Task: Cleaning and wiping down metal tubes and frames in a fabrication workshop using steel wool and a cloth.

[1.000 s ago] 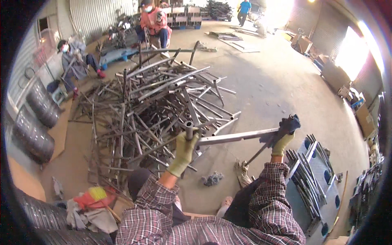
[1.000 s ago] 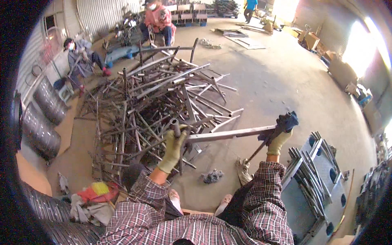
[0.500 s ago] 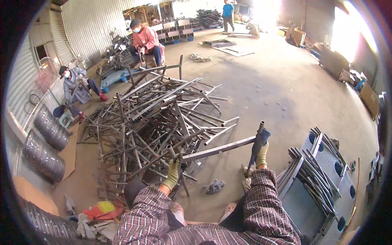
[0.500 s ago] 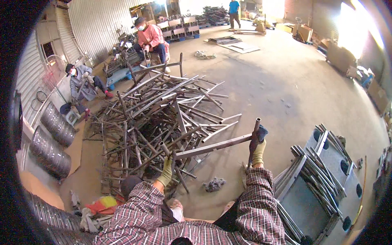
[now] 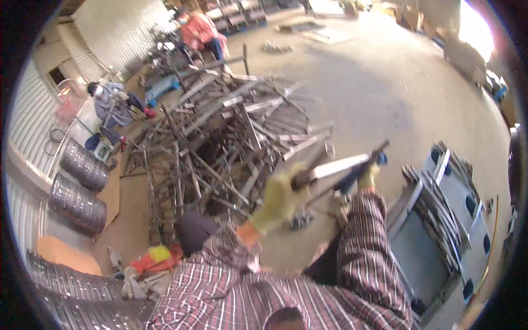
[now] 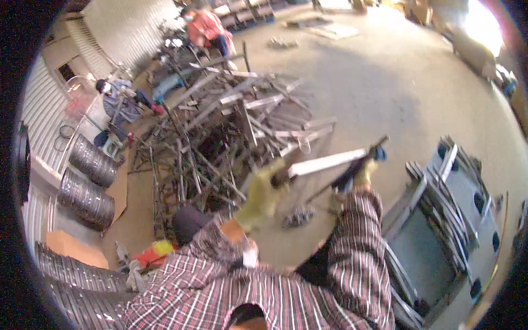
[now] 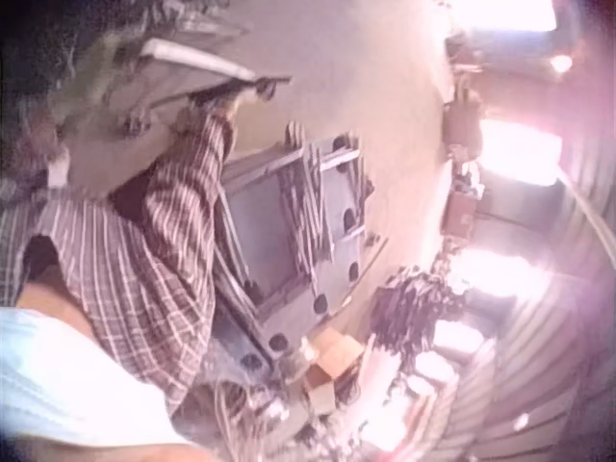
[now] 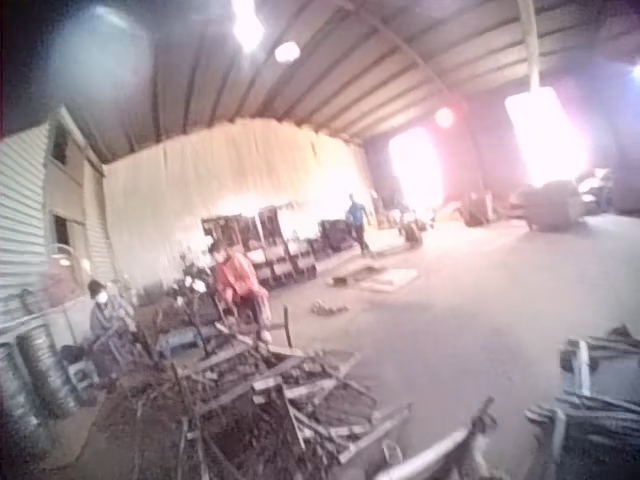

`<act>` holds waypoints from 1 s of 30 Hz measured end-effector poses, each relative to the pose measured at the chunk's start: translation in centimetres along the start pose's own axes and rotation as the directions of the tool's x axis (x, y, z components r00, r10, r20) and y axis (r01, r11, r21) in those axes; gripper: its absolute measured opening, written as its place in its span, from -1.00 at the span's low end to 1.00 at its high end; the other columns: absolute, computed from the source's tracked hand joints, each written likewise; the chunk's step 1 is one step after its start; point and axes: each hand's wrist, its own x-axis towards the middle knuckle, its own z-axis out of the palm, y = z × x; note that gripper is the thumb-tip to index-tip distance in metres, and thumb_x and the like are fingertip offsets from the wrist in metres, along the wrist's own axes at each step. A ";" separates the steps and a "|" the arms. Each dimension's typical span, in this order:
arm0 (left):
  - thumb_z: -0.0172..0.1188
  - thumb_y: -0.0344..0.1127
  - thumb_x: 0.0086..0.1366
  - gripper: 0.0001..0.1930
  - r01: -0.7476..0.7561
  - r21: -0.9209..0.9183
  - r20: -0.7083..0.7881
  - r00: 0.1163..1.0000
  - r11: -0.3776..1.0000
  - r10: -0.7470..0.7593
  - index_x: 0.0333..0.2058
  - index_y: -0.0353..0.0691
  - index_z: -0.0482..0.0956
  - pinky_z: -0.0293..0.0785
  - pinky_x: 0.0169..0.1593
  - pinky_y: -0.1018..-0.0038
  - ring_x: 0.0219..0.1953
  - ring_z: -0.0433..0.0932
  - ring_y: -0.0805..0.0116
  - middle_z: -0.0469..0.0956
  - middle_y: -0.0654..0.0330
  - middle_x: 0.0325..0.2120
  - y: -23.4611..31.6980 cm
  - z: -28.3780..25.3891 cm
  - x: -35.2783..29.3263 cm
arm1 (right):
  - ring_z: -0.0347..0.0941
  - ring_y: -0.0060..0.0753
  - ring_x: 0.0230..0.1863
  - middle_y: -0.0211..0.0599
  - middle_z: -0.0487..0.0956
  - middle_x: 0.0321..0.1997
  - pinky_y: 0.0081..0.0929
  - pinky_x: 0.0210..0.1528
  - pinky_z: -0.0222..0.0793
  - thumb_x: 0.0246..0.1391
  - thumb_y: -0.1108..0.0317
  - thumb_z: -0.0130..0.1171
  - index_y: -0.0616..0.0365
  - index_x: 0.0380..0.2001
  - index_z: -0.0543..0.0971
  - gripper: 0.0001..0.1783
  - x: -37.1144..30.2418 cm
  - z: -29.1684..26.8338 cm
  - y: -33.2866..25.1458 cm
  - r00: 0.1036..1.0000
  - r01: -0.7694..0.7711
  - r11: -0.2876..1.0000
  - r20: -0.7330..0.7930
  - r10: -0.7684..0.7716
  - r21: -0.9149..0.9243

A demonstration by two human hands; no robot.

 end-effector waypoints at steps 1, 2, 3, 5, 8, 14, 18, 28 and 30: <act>0.28 -0.39 0.07 -0.60 0.068 0.103 -0.072 0.996 0.992 -0.061 -0.07 -0.33 0.52 0.49 -0.09 0.28 -0.20 0.59 -0.06 0.58 -0.16 -0.22 -2.2 -0.6 -0.1 | 0.26 -0.52 -0.58 -0.49 0.36 -0.55 -0.44 -0.56 0.20 0.06 -0.03 0.23 0.00 -0.43 0.48 -0.66 -5.3 4.0 0.6 0.994 0.012 0.999 0.106 -0.015 0.031; 0.23 -0.48 0.10 -0.61 0.297 -0.095 0.230 0.935 0.950 -0.269 -0.05 -0.39 0.52 0.46 -0.19 0.47 -0.33 0.53 0.44 0.61 0.01 -0.37 -1.1 -0.8 1.8 | 0.24 -0.54 -0.57 -0.51 0.33 -0.55 -0.47 -0.54 0.16 0.05 0.00 0.24 -0.02 -0.47 0.44 -0.67 -0.9 1.1 0.1 0.981 0.045 0.990 0.180 -0.069 0.133; 0.18 -0.56 0.13 -0.65 0.295 -0.126 0.213 0.941 0.947 -0.264 -0.06 -0.39 0.52 0.42 -0.27 0.52 -0.39 0.39 0.60 0.56 0.20 -0.46 0.9 -2.0 2.6 | 0.24 -0.54 -0.55 -0.51 0.33 -0.54 -0.48 -0.50 0.17 0.02 0.03 0.26 0.03 -0.47 0.46 -0.67 0.2 1.8 -0.4 0.992 0.076 0.991 0.096 -0.086 0.109; 0.25 -0.50 0.12 -0.61 0.258 -0.175 0.115 0.964 0.950 -0.241 -0.03 -0.37 0.51 0.48 -0.25 0.44 -0.36 0.61 0.42 0.59 -0.14 -0.39 -0.5 -2.8 1.4 | 0.24 -0.54 -0.51 -0.52 0.35 -0.52 -0.47 -0.46 0.15 -0.03 0.05 0.29 0.07 -0.44 0.51 -0.68 -5.5 4.8 -1.7 0.997 0.044 0.994 0.065 -0.050 0.099; 0.23 -0.35 0.18 -0.82 0.153 -0.026 -0.065 0.986 0.988 -0.154 -0.29 -0.34 0.54 0.34 -0.45 0.38 -0.58 0.46 0.36 0.53 0.11 -0.60 -1.7 1.1 2.5 | 0.21 -0.56 -0.54 -0.55 0.34 -0.56 -0.47 -0.46 0.18 -0.03 0.04 0.33 0.05 -0.48 0.50 -0.66 2.3 -0.3 -1.1 0.948 0.314 0.941 -0.001 -0.317 -0.125; 0.23 -0.34 0.19 -0.79 0.201 0.013 -0.110 0.974 0.979 -0.199 -0.23 -0.32 0.58 0.38 -0.40 0.43 -0.56 0.46 0.38 0.55 0.08 -0.57 -0.8 -1.5 1.8 | 0.26 -0.52 -0.61 -0.53 0.33 -0.62 -0.46 -0.56 0.16 -0.01 0.01 0.27 -0.07 -0.44 0.45 -0.70 -5.2 1.8 -0.6 0.991 0.044 0.998 0.126 -0.050 0.050; 0.22 -0.31 0.20 -0.77 0.285 -0.017 -0.095 0.954 0.958 -0.285 -0.20 -0.29 0.59 0.41 -0.36 0.40 -0.50 0.56 0.32 0.54 -0.01 -0.56 -3.3 -1.1 1.7 | 0.28 -0.47 -0.63 -0.48 0.37 -0.60 -0.46 -0.58 0.19 -0.02 -0.09 0.21 -0.03 -0.34 0.46 -0.61 -3.9 1.8 1.1 0.988 0.086 0.990 0.138 -0.071 -0.109; 0.29 -0.28 0.16 -0.74 0.250 -0.138 0.103 0.966 0.958 -0.237 -0.22 -0.30 0.59 0.41 -0.38 0.39 -0.53 0.54 0.32 0.57 0.01 -0.53 0.8 -3.6 3.6 | 0.24 -0.54 -0.60 -0.46 0.40 -0.59 -0.45 -0.53 0.15 0.05 0.13 0.25 0.06 -0.42 0.52 -0.75 -6.3 2.9 -1.7 0.984 0.172 0.984 0.033 -0.174 0.050; 0.27 -0.22 0.17 -0.70 0.296 0.090 -0.056 0.955 0.951 -0.292 -0.25 -0.35 0.58 0.41 -0.39 0.37 -0.54 0.53 0.17 0.57 -0.02 -0.54 -3.1 -2.5 4.1 | 0.26 -0.54 -0.56 -0.48 0.40 -0.59 -0.44 -0.48 0.17 0.05 0.12 0.24 0.06 -0.44 0.53 -0.75 -3.9 2.3 -0.3 0.994 0.106 0.989 0.027 -0.104 -0.098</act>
